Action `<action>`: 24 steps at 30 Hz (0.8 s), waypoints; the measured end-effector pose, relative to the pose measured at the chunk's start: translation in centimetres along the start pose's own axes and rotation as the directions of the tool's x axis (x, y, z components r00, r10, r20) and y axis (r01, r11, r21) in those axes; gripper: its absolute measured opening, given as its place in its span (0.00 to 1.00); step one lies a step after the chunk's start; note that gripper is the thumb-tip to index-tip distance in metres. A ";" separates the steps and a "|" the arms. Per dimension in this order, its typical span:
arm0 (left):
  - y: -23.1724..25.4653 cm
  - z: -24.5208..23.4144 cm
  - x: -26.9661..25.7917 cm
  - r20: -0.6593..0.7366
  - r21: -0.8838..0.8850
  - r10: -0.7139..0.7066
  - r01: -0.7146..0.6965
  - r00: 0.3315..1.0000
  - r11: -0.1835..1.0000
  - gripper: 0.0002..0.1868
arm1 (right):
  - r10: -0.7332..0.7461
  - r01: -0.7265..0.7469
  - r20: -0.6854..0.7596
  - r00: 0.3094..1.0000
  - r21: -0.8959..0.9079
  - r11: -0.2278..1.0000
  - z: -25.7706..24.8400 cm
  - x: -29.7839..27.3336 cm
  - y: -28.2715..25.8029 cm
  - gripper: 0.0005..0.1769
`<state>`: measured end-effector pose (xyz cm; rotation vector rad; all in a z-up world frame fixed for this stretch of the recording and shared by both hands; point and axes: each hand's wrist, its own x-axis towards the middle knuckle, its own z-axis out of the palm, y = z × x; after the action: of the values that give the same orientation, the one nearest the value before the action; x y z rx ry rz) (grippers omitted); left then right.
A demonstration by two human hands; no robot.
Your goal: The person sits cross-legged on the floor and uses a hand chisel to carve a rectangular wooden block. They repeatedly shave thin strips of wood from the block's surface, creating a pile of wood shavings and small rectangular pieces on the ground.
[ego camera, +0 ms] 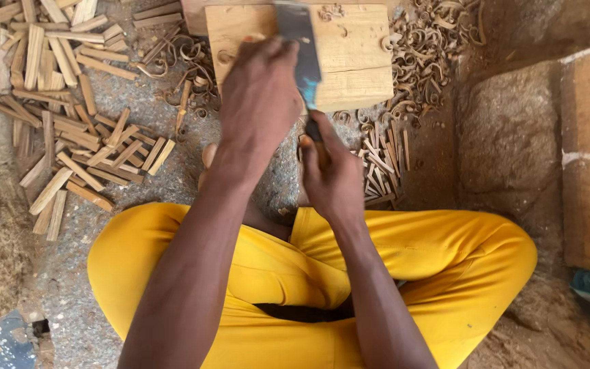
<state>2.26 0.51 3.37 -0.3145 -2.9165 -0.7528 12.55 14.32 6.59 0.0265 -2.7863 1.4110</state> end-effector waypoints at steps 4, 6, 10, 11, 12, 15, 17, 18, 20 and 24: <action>-0.3 0.6 0.3 0.119 0.017 -0.062 0.060 0.991 0.998 0.21 | 0.146 -0.144 0.010 0.989 -0.101 0.984 -2.7 -1.9 0.9 0.22; 0.0 2.0 0.8 0.037 0.130 0.049 -0.054 0.998 0.990 0.22 | 0.232 -0.221 0.059 0.971 -0.153 0.963 -3.5 -2.7 1.4 0.20; -0.2 4.5 1.0 -0.041 0.144 0.088 -0.081 0.995 0.986 0.15 | 0.258 -0.249 0.030 0.966 -0.172 0.953 -4.1 -4.6 2.1 0.23; -0.5 4.8 1.0 -0.011 0.126 0.053 -0.051 0.999 0.991 0.17 | 0.273 -0.263 0.035 0.961 -0.184 0.947 -4.0 -4.9 2.2 0.23; -0.8 5.0 1.0 0.020 0.110 0.018 -0.020 1.000 0.994 0.20 | 0.289 -0.276 0.041 0.957 -0.197 0.941 -3.9 -5.0 2.3 0.23; -1.5 5.0 0.9 0.069 0.151 0.000 -0.010 0.998 0.988 0.22 | 0.255 -0.244 0.048 0.966 -0.167 0.955 -3.8 -5.0 2.4 0.22; -1.7 4.9 1.1 0.045 0.202 0.031 -0.039 0.999 0.979 0.23 | 0.129 -0.127 0.012 0.992 -0.108 0.986 -3.8 -4.9 2.2 0.22; -1.8 4.9 1.2 0.015 0.225 0.054 -0.056 0.998 0.973 0.25 | 0.066 -0.066 -0.008 0.998 -0.079 0.995 -3.8 -4.8 2.0 0.22; -2.1 5.0 1.0 -0.023 0.269 0.078 -0.069 0.997 0.961 0.25 | 0.221 -0.214 0.039 0.975 -0.132 0.968 -4.0 -5.1 1.7 0.23; -2.7 5.1 1.4 -0.024 0.273 0.069 -0.059 0.997 0.960 0.24 | 0.190 -0.186 0.041 0.981 -0.095 0.978 -4.3 -5.1 1.1 0.23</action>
<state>0.00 0.89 -2.08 -0.3612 -2.9108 -0.3370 17.62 18.46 8.08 -0.2121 -2.9594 1.3328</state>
